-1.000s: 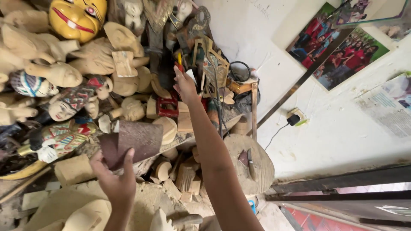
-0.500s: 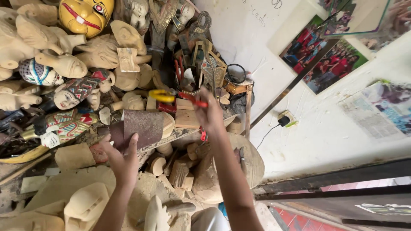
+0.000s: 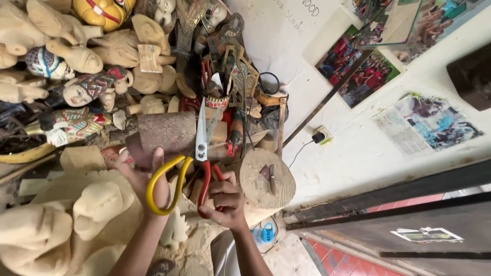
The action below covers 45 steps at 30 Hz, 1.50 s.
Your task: The person carves a small wooden figurine using a knife, then briefly cuts a sanding block with scissors, and resumes carving the figurine. The workspace contains several unfinished wooden pieces and tools.
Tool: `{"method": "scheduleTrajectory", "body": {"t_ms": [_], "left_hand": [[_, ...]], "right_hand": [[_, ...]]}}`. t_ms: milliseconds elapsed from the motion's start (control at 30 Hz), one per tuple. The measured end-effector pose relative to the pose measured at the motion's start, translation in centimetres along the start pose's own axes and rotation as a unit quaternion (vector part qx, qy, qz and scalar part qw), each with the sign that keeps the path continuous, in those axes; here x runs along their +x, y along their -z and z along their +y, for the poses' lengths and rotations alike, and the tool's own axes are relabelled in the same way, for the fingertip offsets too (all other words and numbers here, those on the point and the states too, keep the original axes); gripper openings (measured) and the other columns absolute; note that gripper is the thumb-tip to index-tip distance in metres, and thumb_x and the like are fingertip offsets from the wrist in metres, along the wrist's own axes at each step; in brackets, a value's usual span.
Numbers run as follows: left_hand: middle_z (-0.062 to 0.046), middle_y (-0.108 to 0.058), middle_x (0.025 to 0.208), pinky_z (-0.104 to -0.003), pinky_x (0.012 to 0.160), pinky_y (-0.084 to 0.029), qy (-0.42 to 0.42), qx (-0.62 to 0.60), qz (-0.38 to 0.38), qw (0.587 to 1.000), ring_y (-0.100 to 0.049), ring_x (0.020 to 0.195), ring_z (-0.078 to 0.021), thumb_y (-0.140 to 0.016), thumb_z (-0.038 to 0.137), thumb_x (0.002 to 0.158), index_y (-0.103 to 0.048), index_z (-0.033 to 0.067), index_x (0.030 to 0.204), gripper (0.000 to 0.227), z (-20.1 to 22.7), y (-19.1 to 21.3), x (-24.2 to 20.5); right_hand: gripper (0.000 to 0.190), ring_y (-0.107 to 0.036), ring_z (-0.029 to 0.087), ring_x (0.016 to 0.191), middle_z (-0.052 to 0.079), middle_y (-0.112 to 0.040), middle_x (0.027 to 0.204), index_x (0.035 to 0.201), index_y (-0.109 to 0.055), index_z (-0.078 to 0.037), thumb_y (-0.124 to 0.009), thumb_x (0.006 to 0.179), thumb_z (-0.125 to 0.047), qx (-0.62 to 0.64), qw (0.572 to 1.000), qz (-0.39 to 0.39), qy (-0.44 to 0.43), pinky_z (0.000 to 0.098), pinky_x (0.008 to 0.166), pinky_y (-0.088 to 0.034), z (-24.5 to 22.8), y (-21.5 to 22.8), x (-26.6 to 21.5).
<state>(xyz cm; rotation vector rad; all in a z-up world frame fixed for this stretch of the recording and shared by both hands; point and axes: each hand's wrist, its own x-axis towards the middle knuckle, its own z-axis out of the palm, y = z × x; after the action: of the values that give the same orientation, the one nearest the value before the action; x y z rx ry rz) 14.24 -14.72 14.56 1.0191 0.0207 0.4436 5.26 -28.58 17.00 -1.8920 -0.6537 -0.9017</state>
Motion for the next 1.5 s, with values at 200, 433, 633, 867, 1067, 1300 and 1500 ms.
{"method": "scheduleTrajectory", "body": {"t_ms": [200, 433, 633, 867, 1067, 1300, 1500], "left_hand": [[-0.016, -0.051, 0.111, -0.021, 0.058, -0.036, -0.306, 0.217, -0.011, 0.927, -0.044, 0.070, -0.0132, -0.082, 0.006, 0.093, -0.036, -0.0011, 0.129, 0.058, 2.1, 4.7, -5.6], [-0.027, -0.063, 0.105, -0.060, 0.113, -0.028, -0.465, 0.212, -0.030, 0.859, -0.049, 0.121, -0.0440, -0.079, 0.011, 0.089, -0.036, 0.0123, 0.111, 0.048, 4.5, 7.7, -8.0], [-0.023, -0.060, 0.110, -0.064, 0.107, -0.029, -0.517, 0.229, -0.010, 0.825, -0.060, 0.101, -0.0438, -0.065, 0.011, 0.098, -0.032, 0.0166, 0.115, 0.037, 6.6, 10.2, -10.9], [-0.008, -0.052, 0.075, -0.061, 0.093, -0.032, -0.454, 0.382, -0.070, 0.802, -0.049, 0.080, -0.0373, -0.063, 0.027, 0.081, -0.042, 0.0129, 0.066, 0.030, 5.7, 13.0, -14.5], [-0.010, -0.056, 0.086, -0.058, 0.101, -0.030, -0.505, 0.362, -0.033, 0.783, -0.055, 0.092, -0.0361, -0.060, 0.012, 0.086, -0.019, 0.0172, 0.114, 0.050, 7.4, 13.3, -11.1], [-0.014, -0.055, 0.062, -0.065, 0.107, -0.037, -0.719, 0.262, 0.028, 0.643, -0.054, 0.075, -0.0355, -0.100, 0.014, 0.070, -0.039, 0.0163, 0.103, 0.069, 7.2, 18.3, -6.6], [-0.006, -0.067, 0.083, -0.053, 0.116, -0.022, -0.470, 0.350, -0.122, 0.801, -0.055, 0.084, -0.0290, -0.073, 0.004, 0.079, -0.058, 0.0124, 0.066, 0.021, 9.1, 23.1, -10.0]], "right_hand": [[0.068, -0.058, 0.022, 0.081, 0.003, -0.064, 0.074, 0.072, -0.063, -0.008, -0.046, 0.104, -0.065, 0.086, 0.987, -0.040, -0.128, 0.0429, 0.092, -0.041, -4.0, -2.4, -2.5], [0.064, -0.054, 0.016, 0.076, 0.000, -0.062, 0.076, 0.069, -0.061, -0.011, -0.058, 0.097, -0.068, 0.178, 0.963, 0.070, -0.190, 0.0431, 0.098, -0.045, -8.6, -6.9, -5.5], [0.036, -0.046, 0.007, 0.078, -0.007, -0.048, 0.086, 0.098, -0.057, -0.016, -0.073, 0.095, -0.048, 0.329, 0.891, -0.036, -0.310, 0.0236, 0.070, -0.039, -10.4, -7.3, -8.9], [0.046, -0.056, 0.022, 0.112, 0.010, -0.056, 0.125, 0.134, -0.048, -0.008, -0.072, 0.097, -0.021, 0.380, 0.854, -0.081, -0.347, 0.0359, 0.096, -0.049, -12.3, -6.7, -8.4], [0.045, -0.060, 0.016, 0.096, 0.004, -0.059, 0.114, 0.128, -0.046, -0.016, -0.072, 0.093, -0.023, 0.168, 0.872, -0.144, -0.437, 0.0351, 0.084, -0.054, -14.5, -4.3, -7.5], [0.033, -0.065, 0.010, 0.071, 0.003, -0.067, 0.100, 0.117, -0.056, -0.005, -0.070, 0.095, -0.025, 0.280, 0.833, -0.083, -0.470, 0.0179, 0.059, -0.056, -12.4, -4.5, -12.7], [0.034, -0.045, 0.012, 0.065, 0.005, -0.056, 0.087, 0.113, -0.054, -0.003, -0.063, 0.089, -0.025, 0.215, 0.895, 0.010, -0.390, 0.0312, 0.058, -0.040, -14.5, -4.8, -7.2]]}}
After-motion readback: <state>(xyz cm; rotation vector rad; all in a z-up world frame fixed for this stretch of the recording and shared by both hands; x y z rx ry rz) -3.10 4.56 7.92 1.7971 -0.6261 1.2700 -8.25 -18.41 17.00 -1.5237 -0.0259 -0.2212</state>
